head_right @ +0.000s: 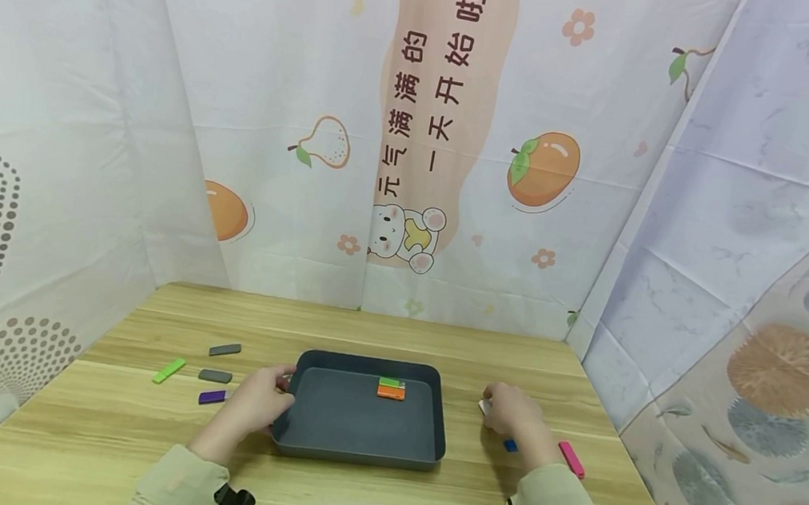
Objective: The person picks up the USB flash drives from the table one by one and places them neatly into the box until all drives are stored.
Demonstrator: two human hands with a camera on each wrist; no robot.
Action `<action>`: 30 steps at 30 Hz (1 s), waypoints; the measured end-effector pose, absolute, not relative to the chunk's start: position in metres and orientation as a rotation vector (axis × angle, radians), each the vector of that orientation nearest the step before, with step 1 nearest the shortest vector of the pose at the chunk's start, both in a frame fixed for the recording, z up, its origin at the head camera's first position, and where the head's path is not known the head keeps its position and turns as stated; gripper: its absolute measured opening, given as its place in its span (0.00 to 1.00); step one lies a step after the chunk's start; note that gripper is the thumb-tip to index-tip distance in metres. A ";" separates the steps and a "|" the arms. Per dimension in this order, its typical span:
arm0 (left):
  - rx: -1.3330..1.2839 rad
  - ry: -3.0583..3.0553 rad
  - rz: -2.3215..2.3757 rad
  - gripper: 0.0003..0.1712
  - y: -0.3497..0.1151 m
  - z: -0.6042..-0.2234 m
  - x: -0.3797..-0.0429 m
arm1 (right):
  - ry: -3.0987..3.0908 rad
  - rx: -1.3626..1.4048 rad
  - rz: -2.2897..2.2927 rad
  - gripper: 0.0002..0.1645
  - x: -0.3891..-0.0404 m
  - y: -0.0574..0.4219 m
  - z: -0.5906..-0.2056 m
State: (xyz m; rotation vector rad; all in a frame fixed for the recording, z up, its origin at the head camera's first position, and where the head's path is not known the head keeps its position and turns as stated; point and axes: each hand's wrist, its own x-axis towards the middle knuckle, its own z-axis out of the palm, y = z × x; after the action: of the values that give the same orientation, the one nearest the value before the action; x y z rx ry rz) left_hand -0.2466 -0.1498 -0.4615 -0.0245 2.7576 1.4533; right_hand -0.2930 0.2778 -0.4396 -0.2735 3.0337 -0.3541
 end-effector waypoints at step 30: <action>-0.026 2.748 1.449 0.33 -0.151 -0.457 -0.244 | 3.036 -0.208 -0.346 0.11 -0.295 0.282 -0.443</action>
State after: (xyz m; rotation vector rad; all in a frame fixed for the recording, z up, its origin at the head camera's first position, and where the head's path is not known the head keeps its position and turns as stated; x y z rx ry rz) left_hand -0.2438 -0.1506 -0.4570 -0.0259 2.7479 1.4490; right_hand -0.2950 0.2823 -0.4431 -0.2078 3.0364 -0.3460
